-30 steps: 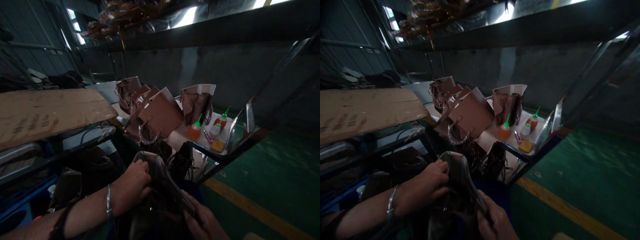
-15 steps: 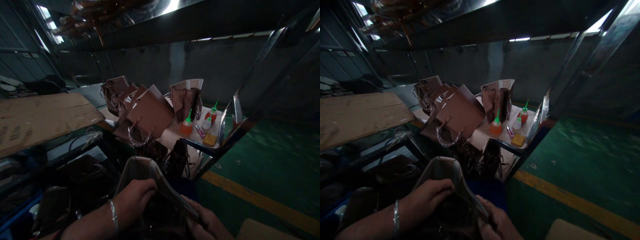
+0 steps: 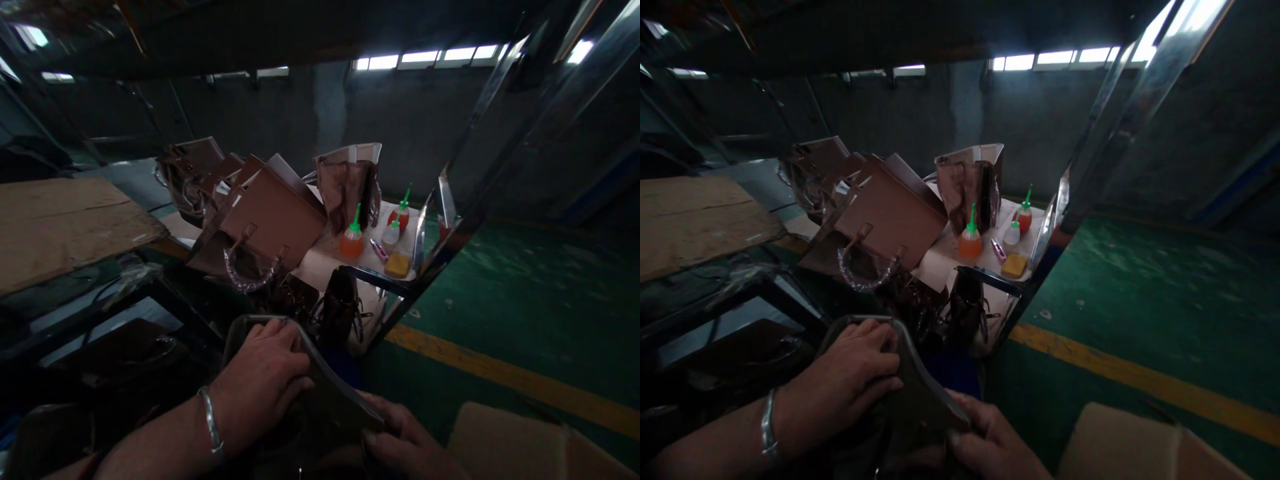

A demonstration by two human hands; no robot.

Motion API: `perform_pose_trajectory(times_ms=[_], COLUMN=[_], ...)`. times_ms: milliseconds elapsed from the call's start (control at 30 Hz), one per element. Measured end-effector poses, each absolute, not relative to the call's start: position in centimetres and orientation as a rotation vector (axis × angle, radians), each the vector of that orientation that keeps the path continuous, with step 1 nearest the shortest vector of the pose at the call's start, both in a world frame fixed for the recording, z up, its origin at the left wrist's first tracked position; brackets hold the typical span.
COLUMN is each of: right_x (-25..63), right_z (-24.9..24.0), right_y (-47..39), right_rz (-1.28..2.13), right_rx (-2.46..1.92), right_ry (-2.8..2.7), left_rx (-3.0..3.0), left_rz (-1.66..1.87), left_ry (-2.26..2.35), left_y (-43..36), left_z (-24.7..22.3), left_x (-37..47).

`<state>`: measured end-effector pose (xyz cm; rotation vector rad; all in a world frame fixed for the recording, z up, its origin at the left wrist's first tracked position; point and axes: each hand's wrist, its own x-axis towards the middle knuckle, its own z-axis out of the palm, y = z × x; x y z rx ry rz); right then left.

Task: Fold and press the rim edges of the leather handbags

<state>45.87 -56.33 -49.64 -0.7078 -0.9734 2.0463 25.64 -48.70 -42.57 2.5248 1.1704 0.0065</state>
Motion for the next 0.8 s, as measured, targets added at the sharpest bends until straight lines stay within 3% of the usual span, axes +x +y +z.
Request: perform_pose_trajectory(times_ms=[300,567,700,800], right_x=[46.9,47.6,46.9,46.5], right_z=[-52.6,-51.0,-50.0,-50.2], right_y=[-56.5,-56.6,-56.1,-55.4], right_rz=[2.046,1.595,1.22,1.131], right_rx=[-0.825,-1.265,-1.531,-1.666], right_ry=[-0.89,-1.529,-1.733,-1.784], left_rx=[2.538,2.501,2.485,2.496], left_rz=[-0.071,-0.017,-0.013,-0.009], left_ry=[1.137,1.225,1.199,1.2], left_y=[-46.3,-45.4,-45.2,-45.9], left_z=[-45.2,-47.3,-47.2,-46.5], left_x=[26.4,28.2,28.1,27.8])
